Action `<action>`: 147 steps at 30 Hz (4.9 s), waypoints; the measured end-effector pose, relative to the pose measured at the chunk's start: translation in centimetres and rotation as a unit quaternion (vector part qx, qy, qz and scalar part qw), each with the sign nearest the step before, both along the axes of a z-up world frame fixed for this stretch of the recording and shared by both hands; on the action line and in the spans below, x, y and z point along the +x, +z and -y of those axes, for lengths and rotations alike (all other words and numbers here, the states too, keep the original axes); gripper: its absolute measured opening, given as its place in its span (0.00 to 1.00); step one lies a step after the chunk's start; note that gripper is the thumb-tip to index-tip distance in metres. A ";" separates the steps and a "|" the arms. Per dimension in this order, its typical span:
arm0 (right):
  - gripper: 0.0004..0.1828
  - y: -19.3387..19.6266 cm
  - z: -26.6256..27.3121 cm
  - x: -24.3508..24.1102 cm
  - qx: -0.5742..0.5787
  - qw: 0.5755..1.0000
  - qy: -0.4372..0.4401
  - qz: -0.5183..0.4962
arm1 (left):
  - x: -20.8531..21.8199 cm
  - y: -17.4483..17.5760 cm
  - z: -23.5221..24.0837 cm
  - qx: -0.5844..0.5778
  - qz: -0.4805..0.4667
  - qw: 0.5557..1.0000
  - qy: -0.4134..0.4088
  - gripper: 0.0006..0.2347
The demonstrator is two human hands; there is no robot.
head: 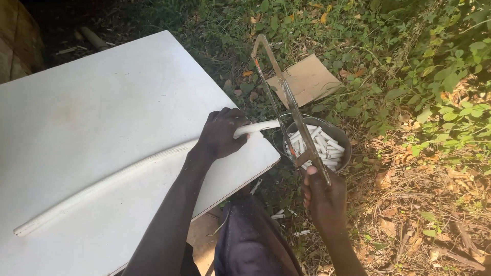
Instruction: Cutting a white plastic pipe into small segments using a manual hacksaw and collecting them in a bucket.
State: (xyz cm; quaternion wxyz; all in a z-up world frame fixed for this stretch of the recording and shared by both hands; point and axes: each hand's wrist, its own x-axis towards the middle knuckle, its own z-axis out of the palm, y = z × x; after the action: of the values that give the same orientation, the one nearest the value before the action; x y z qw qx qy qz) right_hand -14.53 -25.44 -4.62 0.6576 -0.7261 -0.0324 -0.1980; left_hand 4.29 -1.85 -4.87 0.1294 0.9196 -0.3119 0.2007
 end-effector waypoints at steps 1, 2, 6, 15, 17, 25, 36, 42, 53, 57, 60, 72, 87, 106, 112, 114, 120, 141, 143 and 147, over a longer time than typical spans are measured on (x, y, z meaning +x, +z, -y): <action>0.23 -0.3 -0.1 0.0 -0.008 1.000 0.003 0.008 | -0.1 -0.2 -0.3 -0.025 -0.006 1.000 0.000 0.15; 0.23 -0.5 -0.1 0.1 -0.017 1.000 0.006 0.017 | -0.2 -0.3 -0.5 -0.052 -0.012 0.999 0.001 0.13; 0.24 -0.9 -1.0 0.0 -0.013 0.999 -0.019 -0.031 | 0.8 -0.9 1.3 -0.096 0.004 0.995 0.018 0.13; 0.23 -0.9 -1.9 0.6 -0.106 0.994 -0.026 0.010 | 2.0 -0.5 4.8 0.016 -0.020 0.997 0.074 0.17; 0.17 -0.3 -2.5 0.4 -0.070 0.997 -0.020 0.006 | 2.1 -0.5 4.5 0.042 -0.025 0.996 0.080 0.17; 0.17 -0.3 -3.0 0.6 -0.058 0.997 -0.011 -0.041 | 2.2 -0.3 4.2 0.042 -0.027 0.995 0.084 0.16; 0.16 -0.8 -3.5 0.4 0.017 0.998 0.055 -0.039 | 2.4 -0.1 4.4 0.021 -0.078 0.991 0.104 0.18; 0.26 -1.4 -3.0 -1.8 -0.073 0.995 0.012 -0.062 | 2.1 -0.4 4.5 0.009 -0.028 0.994 0.104 0.17; 0.27 0.3 -2.4 -0.1 -0.056 0.997 0.055 -0.024 | -0.3 2.3 4.5 0.072 -0.053 0.988 0.129 0.12; 0.29 -1.6 -0.8 -1.7 -0.092 0.992 0.020 -0.085 | 2.7 -1.6 4.1 0.030 0.035 0.994 0.097 0.13; 0.30 -1.5 -0.6 -3.3 -0.076 0.989 -0.001 -0.129 | 2.6 -1.5 4.2 0.016 0.045 0.994 0.095 0.11; 0.25 -0.7 -2.6 0.8 -0.062 0.986 -0.010 -0.156 | 1.4 -0.7 4.4 0.011 0.035 0.994 0.101 0.11; 0.29 -0.7 0.7 -2.9 -0.094 0.986 0.018 -0.140 | 2.2 -0.8 5.0 0.033 0.048 0.991 0.117 0.09; 0.25 0.4 -1.2 -1.7 -0.095 0.989 0.052 -0.101 | 1.2 0.2 5.0 0.035 0.004 0.991 0.132 0.10; 0.29 0.5 -1.5 -2.6 -0.111 0.981 -0.003 -0.160 | 2.7 -0.9 5.0 0.032 0.035 0.990 0.131 0.11; 0.31 1.1 -1.4 -2.3 -0.116 0.979 -0.011 -0.165 | 2.9 -0.8 4.7 0.029 0.037 0.990 0.132 0.13; 0.29 1.6 0.6 -2.8 -0.066 0.980 0.034 -0.184 | 2.8 -1.1 4.9 0.043 0.041 0.990 0.127 0.13; 0.29 5.2 0.1 -5.8 -0.246 0.961 -0.090 -0.083 | 3.4 -0.3 5.0 0.073 -0.004 0.984 0.159 0.16; 0.27 5.2 0.1 -6.9 -0.213 0.967 -0.093 -0.102 | 3.7 -0.4 4.9 0.039 0.003 0.988 0.151 0.14; 0.29 3.8 -1.2 -4.8 -0.242 0.958 -0.105 -0.108 | 3.4 0.0 4.8 0.044 0.003 0.987 0.154 0.14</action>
State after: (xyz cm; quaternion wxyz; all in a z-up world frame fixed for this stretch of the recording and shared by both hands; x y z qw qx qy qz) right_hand -19.34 -24.21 -0.79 0.4369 -0.8801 0.0684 -0.1727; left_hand 7.67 -6.70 -4.88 0.0558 0.9609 -0.1753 0.2070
